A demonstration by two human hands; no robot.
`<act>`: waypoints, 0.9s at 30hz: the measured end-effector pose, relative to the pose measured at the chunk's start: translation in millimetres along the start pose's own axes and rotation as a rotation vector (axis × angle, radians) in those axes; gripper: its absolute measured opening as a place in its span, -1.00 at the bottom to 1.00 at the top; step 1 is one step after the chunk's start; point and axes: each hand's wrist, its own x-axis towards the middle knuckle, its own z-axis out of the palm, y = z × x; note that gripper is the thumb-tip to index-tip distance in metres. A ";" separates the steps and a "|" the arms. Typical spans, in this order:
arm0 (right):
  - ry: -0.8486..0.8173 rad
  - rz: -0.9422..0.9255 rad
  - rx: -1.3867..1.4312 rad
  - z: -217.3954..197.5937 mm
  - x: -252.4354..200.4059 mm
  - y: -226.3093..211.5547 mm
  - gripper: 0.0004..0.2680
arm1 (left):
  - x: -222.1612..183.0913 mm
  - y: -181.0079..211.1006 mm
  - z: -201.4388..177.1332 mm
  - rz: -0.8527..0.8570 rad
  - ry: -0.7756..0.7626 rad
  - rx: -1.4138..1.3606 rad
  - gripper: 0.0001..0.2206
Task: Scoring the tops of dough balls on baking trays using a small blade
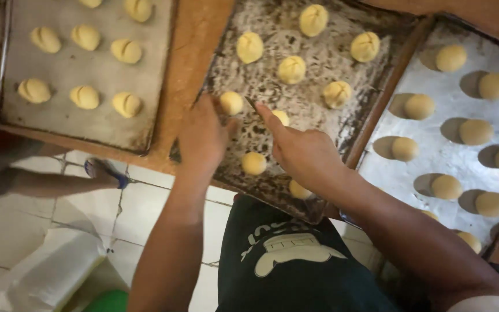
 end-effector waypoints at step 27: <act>0.040 0.055 -0.198 6.5 23.3 -52.6 -0.51 | 12.7 -18.3 10.8 -0.105 -0.142 -0.306 -0.61</act>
